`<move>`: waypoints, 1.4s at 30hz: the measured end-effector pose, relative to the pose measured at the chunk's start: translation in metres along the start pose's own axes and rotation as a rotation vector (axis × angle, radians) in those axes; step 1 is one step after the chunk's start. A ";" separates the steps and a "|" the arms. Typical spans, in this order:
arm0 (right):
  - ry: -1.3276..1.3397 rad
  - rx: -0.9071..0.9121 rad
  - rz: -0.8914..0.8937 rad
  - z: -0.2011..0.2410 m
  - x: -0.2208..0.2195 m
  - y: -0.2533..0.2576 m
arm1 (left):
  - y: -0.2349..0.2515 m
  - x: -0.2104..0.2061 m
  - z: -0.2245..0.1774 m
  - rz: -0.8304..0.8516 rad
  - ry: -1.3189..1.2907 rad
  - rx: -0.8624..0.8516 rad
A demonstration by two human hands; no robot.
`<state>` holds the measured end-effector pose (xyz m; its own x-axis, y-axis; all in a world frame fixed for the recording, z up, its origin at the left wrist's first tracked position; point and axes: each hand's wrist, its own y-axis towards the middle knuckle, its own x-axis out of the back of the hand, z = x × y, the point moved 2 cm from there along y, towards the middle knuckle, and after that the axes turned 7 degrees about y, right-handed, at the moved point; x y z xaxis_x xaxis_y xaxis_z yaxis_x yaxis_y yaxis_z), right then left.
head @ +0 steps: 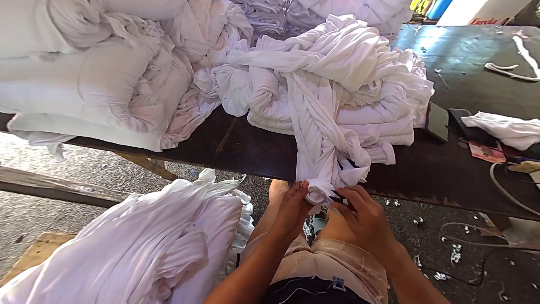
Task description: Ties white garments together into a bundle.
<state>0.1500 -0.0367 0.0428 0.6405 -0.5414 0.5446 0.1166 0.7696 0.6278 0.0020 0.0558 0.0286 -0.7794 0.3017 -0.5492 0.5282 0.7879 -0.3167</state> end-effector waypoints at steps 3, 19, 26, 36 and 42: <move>0.023 -0.020 0.000 0.000 0.005 0.002 | 0.000 0.000 0.000 0.003 0.007 -0.004; 0.231 -0.183 0.036 -0.008 -0.003 0.004 | -0.002 -0.003 0.001 0.013 -0.026 0.022; 0.650 -0.586 0.188 -0.015 -0.004 0.004 | -0.002 -0.004 -0.001 0.004 -0.050 0.055; 0.866 -0.698 0.177 -0.016 -0.005 0.008 | -0.001 -0.004 0.000 0.048 -0.060 0.046; 0.842 -0.717 0.151 -0.017 -0.004 0.008 | -0.003 0.000 0.003 0.118 -0.079 0.027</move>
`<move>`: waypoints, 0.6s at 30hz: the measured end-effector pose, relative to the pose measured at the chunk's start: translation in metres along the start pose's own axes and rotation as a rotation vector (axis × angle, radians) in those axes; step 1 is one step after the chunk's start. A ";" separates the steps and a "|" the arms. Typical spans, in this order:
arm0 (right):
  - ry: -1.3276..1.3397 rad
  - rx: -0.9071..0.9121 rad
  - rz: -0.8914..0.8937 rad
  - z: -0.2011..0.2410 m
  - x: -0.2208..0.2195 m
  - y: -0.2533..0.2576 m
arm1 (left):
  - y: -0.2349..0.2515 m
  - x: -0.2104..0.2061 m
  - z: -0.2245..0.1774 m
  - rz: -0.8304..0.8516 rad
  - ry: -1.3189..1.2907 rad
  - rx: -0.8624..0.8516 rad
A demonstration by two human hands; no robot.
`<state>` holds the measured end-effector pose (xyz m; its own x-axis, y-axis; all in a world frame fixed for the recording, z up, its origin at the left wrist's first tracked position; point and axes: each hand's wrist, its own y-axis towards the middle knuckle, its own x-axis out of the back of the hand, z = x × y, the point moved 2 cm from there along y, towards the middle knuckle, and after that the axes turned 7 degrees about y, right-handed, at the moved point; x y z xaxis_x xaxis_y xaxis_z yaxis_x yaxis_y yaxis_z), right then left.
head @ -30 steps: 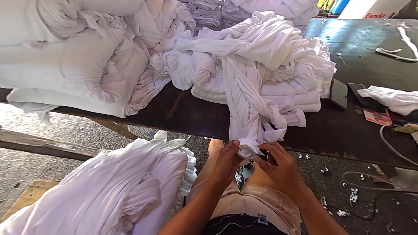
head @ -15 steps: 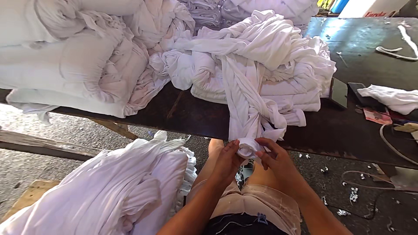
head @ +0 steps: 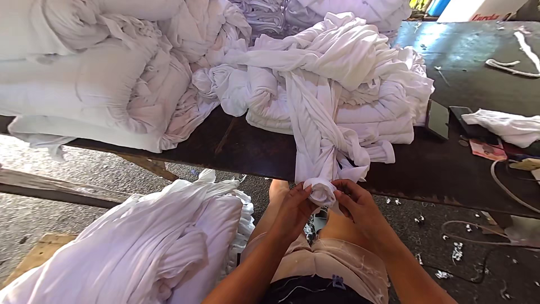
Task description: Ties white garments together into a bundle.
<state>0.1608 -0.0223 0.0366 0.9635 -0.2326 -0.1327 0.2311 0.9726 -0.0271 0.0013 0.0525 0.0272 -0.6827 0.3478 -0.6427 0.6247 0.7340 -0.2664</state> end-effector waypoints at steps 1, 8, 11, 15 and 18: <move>0.000 0.005 -0.005 0.000 0.001 0.000 | 0.000 0.001 0.001 0.013 0.000 -0.007; 0.024 0.003 -0.019 -0.001 0.001 0.000 | 0.003 0.010 0.006 0.143 0.007 -0.075; 0.023 -0.003 -0.025 -0.002 0.001 -0.001 | 0.001 0.008 0.005 0.131 0.044 -0.080; 0.018 -0.002 -0.026 -0.002 0.001 -0.001 | 0.001 0.006 0.006 0.108 0.072 -0.073; -0.005 0.003 -0.035 -0.002 0.001 -0.002 | 0.001 0.006 0.007 0.106 0.080 -0.075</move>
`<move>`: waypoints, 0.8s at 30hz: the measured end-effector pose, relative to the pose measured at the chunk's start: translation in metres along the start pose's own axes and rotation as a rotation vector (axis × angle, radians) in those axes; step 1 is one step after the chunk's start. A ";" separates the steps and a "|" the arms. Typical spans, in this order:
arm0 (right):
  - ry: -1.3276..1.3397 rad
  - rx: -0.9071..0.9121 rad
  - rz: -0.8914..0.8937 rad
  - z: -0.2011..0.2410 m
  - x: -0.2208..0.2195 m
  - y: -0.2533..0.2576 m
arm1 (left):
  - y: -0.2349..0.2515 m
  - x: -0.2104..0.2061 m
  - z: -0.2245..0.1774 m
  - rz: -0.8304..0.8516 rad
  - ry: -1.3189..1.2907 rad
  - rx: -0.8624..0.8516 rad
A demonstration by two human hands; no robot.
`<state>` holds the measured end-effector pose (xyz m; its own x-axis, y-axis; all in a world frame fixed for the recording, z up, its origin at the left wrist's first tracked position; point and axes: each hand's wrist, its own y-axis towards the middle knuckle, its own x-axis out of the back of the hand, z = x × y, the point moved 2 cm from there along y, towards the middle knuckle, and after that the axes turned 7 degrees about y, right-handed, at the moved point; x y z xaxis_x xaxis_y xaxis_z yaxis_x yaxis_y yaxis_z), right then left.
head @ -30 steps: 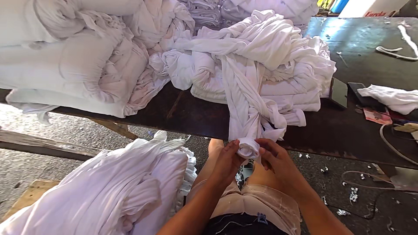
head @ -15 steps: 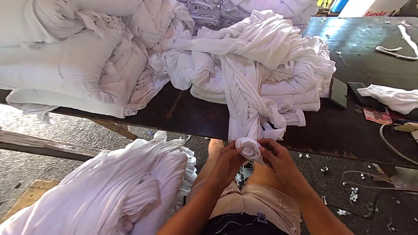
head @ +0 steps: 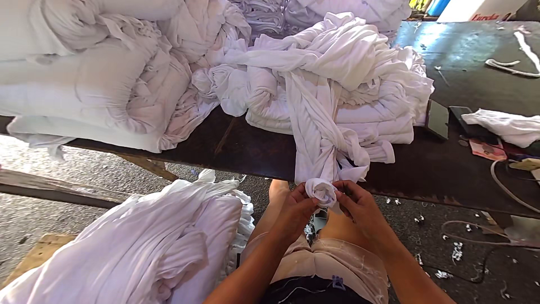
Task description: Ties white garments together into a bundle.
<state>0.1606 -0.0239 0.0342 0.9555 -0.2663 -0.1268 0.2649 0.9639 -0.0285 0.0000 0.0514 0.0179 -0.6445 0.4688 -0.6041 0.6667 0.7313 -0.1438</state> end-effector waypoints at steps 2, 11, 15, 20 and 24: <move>-0.013 0.004 -0.005 0.000 0.000 0.000 | 0.000 0.000 0.000 0.002 0.008 -0.005; -0.005 0.012 -0.002 -0.005 0.000 0.000 | -0.001 0.001 0.001 -0.014 0.025 0.002; -0.017 0.003 -0.013 -0.007 0.000 -0.001 | -0.001 0.000 0.001 -0.038 0.048 0.009; -0.013 0.003 -0.013 -0.009 0.000 0.000 | -0.001 -0.001 0.000 -0.042 0.062 0.011; 0.011 -0.008 -0.015 -0.009 0.000 0.000 | -0.001 -0.002 -0.001 -0.046 0.075 -0.019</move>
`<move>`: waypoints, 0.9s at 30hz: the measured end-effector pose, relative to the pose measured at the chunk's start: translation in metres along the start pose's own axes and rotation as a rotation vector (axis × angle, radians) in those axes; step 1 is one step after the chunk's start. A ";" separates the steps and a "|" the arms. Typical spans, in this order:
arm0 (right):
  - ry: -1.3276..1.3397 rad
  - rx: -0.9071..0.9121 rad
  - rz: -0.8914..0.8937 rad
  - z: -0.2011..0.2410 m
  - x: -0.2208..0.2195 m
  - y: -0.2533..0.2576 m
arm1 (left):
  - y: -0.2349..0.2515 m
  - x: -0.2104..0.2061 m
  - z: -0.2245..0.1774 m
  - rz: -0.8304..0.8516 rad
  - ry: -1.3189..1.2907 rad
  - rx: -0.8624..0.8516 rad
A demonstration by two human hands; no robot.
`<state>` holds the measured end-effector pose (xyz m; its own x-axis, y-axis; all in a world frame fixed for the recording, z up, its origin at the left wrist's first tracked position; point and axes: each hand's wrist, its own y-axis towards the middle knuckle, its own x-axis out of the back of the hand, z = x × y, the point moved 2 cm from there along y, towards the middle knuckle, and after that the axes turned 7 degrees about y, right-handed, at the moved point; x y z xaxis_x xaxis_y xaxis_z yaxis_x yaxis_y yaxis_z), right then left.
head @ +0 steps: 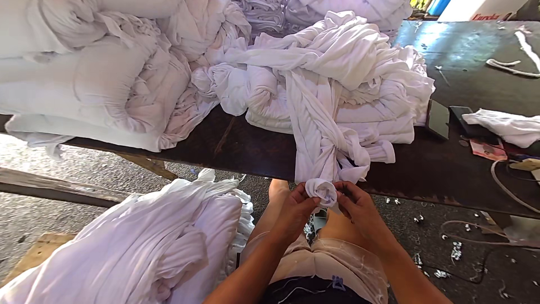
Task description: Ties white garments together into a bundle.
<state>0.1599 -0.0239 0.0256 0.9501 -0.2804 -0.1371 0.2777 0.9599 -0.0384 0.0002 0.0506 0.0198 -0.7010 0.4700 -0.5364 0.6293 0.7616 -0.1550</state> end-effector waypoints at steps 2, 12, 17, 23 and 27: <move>0.006 -0.001 -0.003 0.001 0.000 0.000 | 0.000 0.000 -0.001 -0.004 0.010 -0.002; -0.001 0.023 -0.007 0.001 0.000 -0.002 | -0.001 0.004 -0.002 -0.066 0.343 -0.069; -0.056 0.083 -0.008 0.002 0.000 -0.004 | -0.002 0.003 -0.002 -0.061 0.366 -0.070; -0.054 0.106 -0.019 0.005 0.000 -0.006 | -0.002 0.003 0.000 -0.020 0.371 -0.107; -0.013 0.093 0.015 0.008 -0.002 -0.005 | -0.004 0.001 -0.002 0.011 0.427 -0.145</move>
<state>0.1576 -0.0285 0.0336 0.9557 -0.2669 -0.1242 0.2752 0.9598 0.0557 -0.0035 0.0483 0.0215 -0.7893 0.5974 -0.1418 0.6053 0.7958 -0.0167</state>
